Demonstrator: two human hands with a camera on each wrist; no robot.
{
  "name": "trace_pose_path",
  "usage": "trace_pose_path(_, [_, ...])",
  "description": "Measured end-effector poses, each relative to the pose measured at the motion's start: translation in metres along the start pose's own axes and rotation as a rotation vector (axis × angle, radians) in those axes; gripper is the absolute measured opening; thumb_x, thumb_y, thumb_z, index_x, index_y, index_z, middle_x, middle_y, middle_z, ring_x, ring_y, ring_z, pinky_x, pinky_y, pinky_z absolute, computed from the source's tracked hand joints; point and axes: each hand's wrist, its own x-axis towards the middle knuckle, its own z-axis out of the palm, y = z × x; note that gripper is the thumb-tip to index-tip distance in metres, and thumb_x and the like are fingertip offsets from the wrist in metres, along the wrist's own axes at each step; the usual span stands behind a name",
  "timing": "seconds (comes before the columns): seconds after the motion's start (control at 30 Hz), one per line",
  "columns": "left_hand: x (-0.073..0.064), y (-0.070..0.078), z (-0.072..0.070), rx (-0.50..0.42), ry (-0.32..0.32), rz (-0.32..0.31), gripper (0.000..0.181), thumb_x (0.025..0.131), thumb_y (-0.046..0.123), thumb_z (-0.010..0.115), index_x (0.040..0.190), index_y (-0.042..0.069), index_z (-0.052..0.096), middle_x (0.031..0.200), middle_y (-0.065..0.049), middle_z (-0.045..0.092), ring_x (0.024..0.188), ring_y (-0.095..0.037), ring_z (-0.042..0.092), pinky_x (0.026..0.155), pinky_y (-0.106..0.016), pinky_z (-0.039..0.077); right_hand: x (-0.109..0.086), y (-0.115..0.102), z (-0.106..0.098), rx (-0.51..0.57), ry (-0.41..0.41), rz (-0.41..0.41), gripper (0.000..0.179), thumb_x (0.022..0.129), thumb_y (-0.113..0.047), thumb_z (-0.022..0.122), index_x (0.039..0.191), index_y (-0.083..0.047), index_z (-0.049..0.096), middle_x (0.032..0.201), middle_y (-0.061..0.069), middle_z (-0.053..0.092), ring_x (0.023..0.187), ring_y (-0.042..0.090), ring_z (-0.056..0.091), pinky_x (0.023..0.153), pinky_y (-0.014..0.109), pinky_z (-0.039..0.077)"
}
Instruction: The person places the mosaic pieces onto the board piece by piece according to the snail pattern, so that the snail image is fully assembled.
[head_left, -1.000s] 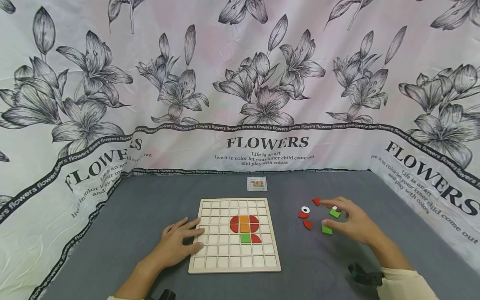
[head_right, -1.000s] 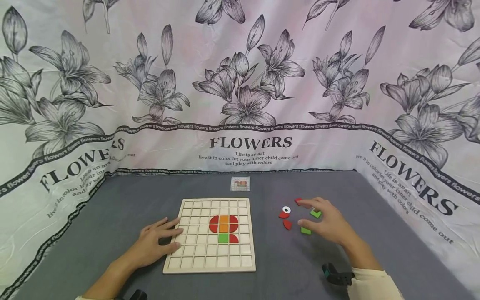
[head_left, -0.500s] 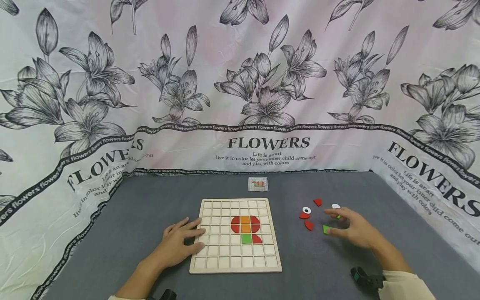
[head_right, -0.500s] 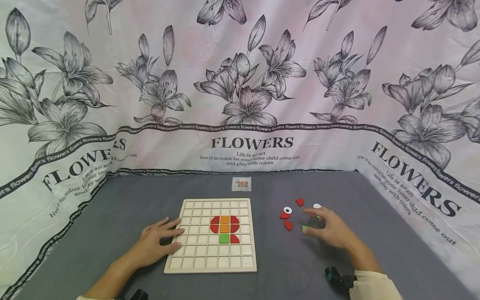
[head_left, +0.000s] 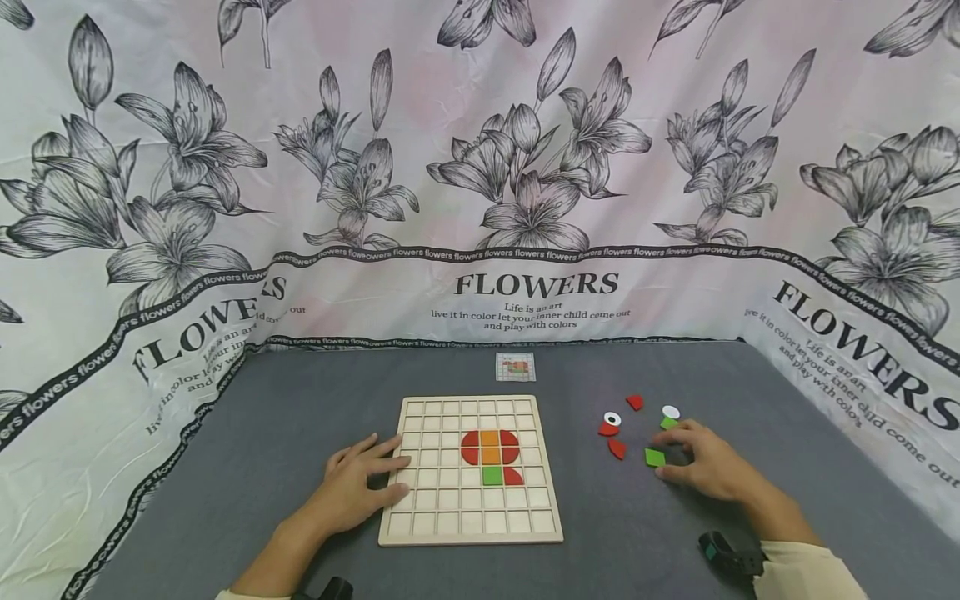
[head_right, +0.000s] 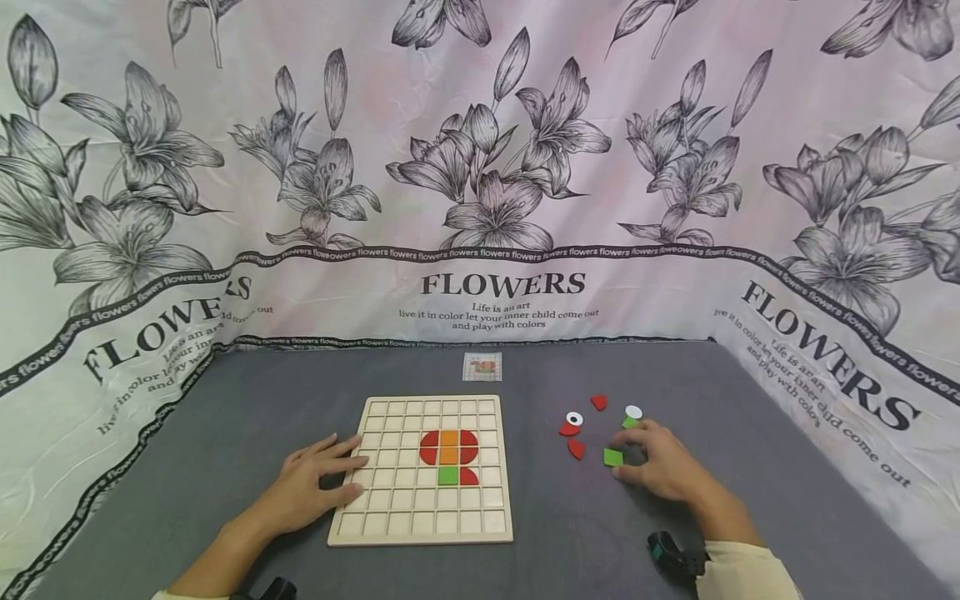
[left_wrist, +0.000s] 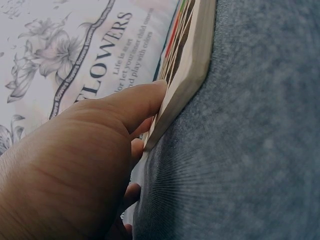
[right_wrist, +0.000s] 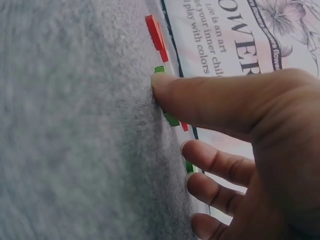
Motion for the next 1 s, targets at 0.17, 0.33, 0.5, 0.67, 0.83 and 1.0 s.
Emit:
trace_pose_path(0.17, [0.001, 0.0, -0.001, -0.009, -0.003, -0.006, 0.046, 0.088, 0.039, 0.07, 0.128, 0.016, 0.066, 0.148, -0.003, 0.041, 0.141, -0.036, 0.021, 0.104, -0.061, 0.005, 0.0, 0.0, 0.003, -0.039, 0.025, 0.005, 0.029, 0.076, -0.019, 0.083, 0.101, -0.011, 0.072, 0.105, 0.005, 0.055, 0.086, 0.025, 0.052, 0.067, 0.04, 0.044])
trace_pose_path(0.33, [0.001, 0.0, -0.001, -0.012, -0.004, -0.009, 0.046, 0.088, 0.038, 0.071, 0.128, 0.016, 0.066, 0.148, -0.003, 0.041, 0.14, -0.037, 0.022, 0.104, -0.062, 0.005, 0.001, 0.0, 0.006, -0.052, 0.066, 0.008, 0.023, 0.075, -0.015, 0.083, 0.096, -0.013, 0.073, 0.095, -0.003, 0.056, 0.08, 0.016, 0.05, 0.064, 0.033, 0.041])
trace_pose_path(0.5, [0.001, 0.0, 0.0, -0.018, -0.006, -0.008, 0.046, 0.088, 0.039, 0.071, 0.128, 0.015, 0.066, 0.148, -0.002, 0.041, 0.14, -0.037, 0.022, 0.104, -0.061, 0.005, 0.001, -0.001, 0.005, 0.017, 0.104, -0.017, 0.02, 0.078, -0.011, 0.081, 0.096, -0.008, 0.073, 0.09, -0.004, 0.064, 0.078, 0.008, 0.057, 0.066, 0.031, 0.046])
trace_pose_path(0.67, [0.001, 0.001, 0.001, -0.026, -0.01, -0.007, 0.047, 0.088, 0.039, 0.071, 0.128, 0.015, 0.066, 0.148, -0.003, 0.041, 0.14, -0.037, 0.021, 0.104, -0.061, 0.005, 0.0, -0.007, 0.0, 0.073, 0.138, -0.045, 0.019, 0.081, -0.012, 0.078, 0.099, -0.009, 0.072, 0.083, -0.007, 0.062, 0.072, 0.006, 0.054, 0.059, 0.028, 0.045])
trace_pose_path(0.83, [-0.001, 0.001, 0.0, -0.016, 0.0, -0.009, 0.048, 0.087, 0.041, 0.071, 0.127, 0.015, 0.067, 0.148, -0.003, 0.042, 0.14, -0.037, 0.022, 0.104, -0.062, 0.005, 0.001, -0.02, -0.004, 0.055, 0.194, -0.121, 0.017, 0.083, -0.014, 0.078, 0.099, -0.015, 0.073, 0.085, -0.009, 0.06, 0.072, 0.01, 0.049, 0.057, 0.028, 0.041])
trace_pose_path(1.0, [-0.001, 0.001, -0.001, -0.007, 0.007, -0.005, 0.048, 0.087, 0.042, 0.071, 0.127, 0.016, 0.067, 0.148, -0.002, 0.042, 0.14, -0.037, 0.023, 0.103, -0.062, 0.006, 0.002, -0.038, -0.012, 0.022, 0.264, -0.228, 0.021, 0.08, -0.009, 0.079, 0.097, -0.019, 0.073, 0.089, -0.011, 0.063, 0.076, 0.013, 0.051, 0.062, 0.032, 0.042])
